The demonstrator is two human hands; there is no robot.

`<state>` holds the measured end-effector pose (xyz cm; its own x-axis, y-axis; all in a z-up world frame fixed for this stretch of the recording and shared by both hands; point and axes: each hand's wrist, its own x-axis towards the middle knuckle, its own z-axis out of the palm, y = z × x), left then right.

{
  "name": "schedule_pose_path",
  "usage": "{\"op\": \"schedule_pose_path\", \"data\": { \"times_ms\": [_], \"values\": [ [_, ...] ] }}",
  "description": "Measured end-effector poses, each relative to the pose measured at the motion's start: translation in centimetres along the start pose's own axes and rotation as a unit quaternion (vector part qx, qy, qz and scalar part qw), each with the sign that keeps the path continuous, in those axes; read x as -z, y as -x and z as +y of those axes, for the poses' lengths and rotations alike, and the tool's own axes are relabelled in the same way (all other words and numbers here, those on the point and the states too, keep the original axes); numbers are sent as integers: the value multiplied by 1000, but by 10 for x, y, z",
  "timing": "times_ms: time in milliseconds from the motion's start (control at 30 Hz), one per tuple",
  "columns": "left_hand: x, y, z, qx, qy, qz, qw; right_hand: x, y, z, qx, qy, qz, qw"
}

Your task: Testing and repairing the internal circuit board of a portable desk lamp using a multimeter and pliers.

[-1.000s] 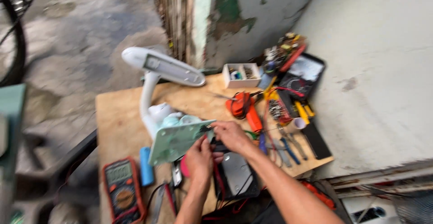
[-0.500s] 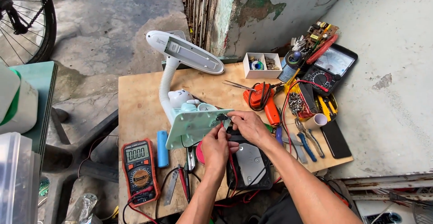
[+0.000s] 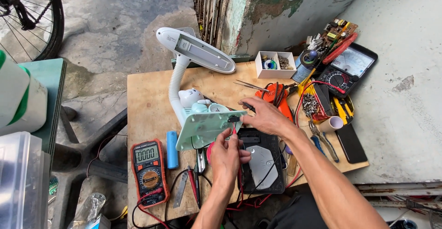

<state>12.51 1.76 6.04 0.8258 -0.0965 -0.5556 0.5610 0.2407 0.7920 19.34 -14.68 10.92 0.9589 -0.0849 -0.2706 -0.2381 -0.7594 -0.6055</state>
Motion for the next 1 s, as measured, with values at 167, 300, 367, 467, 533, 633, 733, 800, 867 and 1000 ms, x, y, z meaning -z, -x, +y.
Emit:
{"op": "schedule_pose_path", "data": {
  "times_ms": [167,300,367,467,533,633,733,800,867,1000],
  "values": [
    [16,34,-2,14,11,1,1000,-5,-25,-6,-13,166,-187,968],
    [20,37,-10,35,48,-9,998,1,-45,-7,-5,118,-231,966],
    [20,36,-13,36,80,-20,996,-1,-62,4,3,74,-268,961],
    [21,38,-10,41,97,-28,994,3,-79,11,24,89,-303,948],
    [24,37,-7,45,95,-29,994,10,-75,-3,-14,62,-327,943],
    [26,32,-12,53,102,-28,993,14,-76,-7,-55,22,-360,931],
    [28,28,-18,58,116,-28,991,13,-82,-4,-57,15,-378,924],
    [30,25,-21,57,121,-31,991,11,-84,-3,-56,20,-383,922],
    [30,21,-24,57,126,-26,990,8,-84,-2,-61,-1,-379,924],
    [29,23,-23,65,121,-26,990,4,-83,11,-27,-8,-364,931]
  ]
}}
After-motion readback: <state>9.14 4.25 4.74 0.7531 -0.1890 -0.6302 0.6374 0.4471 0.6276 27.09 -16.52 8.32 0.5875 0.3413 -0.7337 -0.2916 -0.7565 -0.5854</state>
